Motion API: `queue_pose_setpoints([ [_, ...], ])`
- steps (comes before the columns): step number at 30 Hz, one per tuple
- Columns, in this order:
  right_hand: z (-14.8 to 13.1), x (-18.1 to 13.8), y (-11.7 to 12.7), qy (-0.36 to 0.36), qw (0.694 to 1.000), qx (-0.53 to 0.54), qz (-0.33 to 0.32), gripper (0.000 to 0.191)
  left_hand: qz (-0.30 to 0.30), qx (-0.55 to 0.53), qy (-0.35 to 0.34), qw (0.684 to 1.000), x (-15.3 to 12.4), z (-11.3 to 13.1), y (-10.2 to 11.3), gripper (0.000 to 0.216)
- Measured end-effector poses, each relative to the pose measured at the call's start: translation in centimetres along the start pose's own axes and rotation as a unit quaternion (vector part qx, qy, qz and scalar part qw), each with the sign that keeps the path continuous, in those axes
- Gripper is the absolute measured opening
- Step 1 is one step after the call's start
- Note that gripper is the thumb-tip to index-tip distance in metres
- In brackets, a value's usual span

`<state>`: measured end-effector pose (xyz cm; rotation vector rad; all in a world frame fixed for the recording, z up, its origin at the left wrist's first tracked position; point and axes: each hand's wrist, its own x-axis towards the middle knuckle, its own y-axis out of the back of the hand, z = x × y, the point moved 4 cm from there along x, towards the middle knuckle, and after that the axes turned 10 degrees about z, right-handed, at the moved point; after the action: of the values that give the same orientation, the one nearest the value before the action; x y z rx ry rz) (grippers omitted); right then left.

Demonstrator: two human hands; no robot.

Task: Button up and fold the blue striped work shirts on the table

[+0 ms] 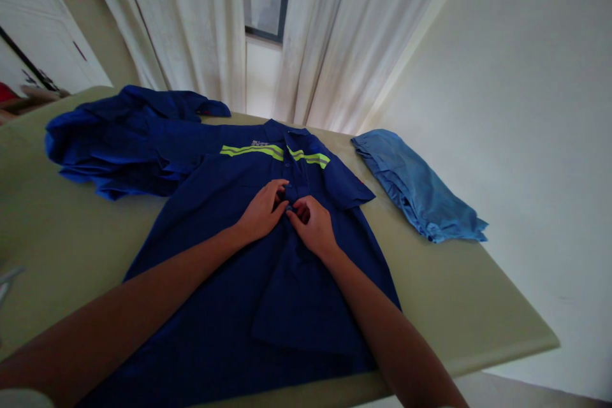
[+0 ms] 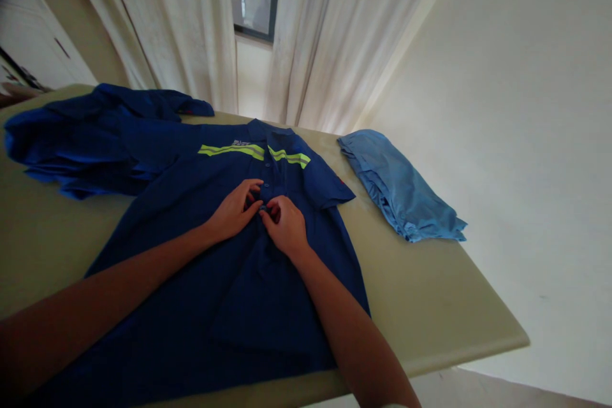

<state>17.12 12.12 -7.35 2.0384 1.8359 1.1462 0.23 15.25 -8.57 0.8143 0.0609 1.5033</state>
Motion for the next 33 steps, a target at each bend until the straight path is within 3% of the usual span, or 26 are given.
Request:
queue_pose_setpoints([
  [2, -1.5, -0.5, 0.4, 0.093, 0.994, 0.003, -0.050, 0.016, -0.022, 0.038, -0.065, 0.997, 0.0, 0.2, -0.1, 0.034],
  [5, -4.0, -1.9, 0.8, 0.223, 0.957, -0.022, -0.183, 0.022, -0.051, 0.094, -0.099, 0.989, 1.0, -0.6, -0.4, 0.038],
  [8, -5.7, -2.3, 1.6, 0.256, 0.939, -0.088, -0.213, 0.034, -0.073, 0.129, -0.115, 0.982, 3.2, -1.8, -0.8, 0.043],
  [12, -6.0, -1.3, 2.7, 0.173, 0.964, -0.131, -0.154, 0.044, -0.056, 0.163, -0.123, 0.977, 5.2, -1.8, -0.7, 0.038],
  [14, -4.5, -1.1, 2.8, 0.084, 0.978, -0.141, -0.132, 0.042, -0.013, 0.185, -0.123, 0.975, 4.6, -0.8, -0.1, 0.034],
  [16, -2.6, -1.2, 2.8, 0.015, 0.987, -0.126, -0.102, 0.027, 0.005, 0.200, -0.130, 0.971, 2.7, 0.4, 0.4, 0.030],
  [18, -0.9, -1.4, 2.8, -0.004, 0.994, -0.086, -0.064, 0.016, -0.032, 0.190, -0.142, 0.971, 0.1, 1.4, 0.7, 0.026],
  [20, 0.4, -1.6, 2.8, -0.015, 0.998, -0.045, -0.042, 0.034, -0.087, 0.164, -0.152, 0.971, -2.3, 2.1, 1.1, 0.026],
  [22, 1.3, -1.7, 2.7, -0.049, 0.997, -0.010, -0.060, 0.042, -0.127, 0.138, -0.158, 0.970, -3.8, 2.4, 1.8, 0.029],
  [25, 1.7, -1.7, 2.6, -0.110, 0.988, 0.047, -0.102, 0.035, -0.174, 0.112, -0.160, 0.965, -4.4, 2.8, 2.7, 0.027],
  [28, 1.3, -1.6, 2.9, -0.180, 0.961, 0.175, -0.118, 0.031, -0.224, 0.099, -0.169, 0.955, -4.1, 3.3, 3.2, 0.025],
  [33, -0.4, -2.1, 3.3, -0.238, 0.893, 0.345, -0.161, 0.049, -0.243, 0.137, -0.158, 0.947, -3.8, 4.1, 2.7, 0.012],
])
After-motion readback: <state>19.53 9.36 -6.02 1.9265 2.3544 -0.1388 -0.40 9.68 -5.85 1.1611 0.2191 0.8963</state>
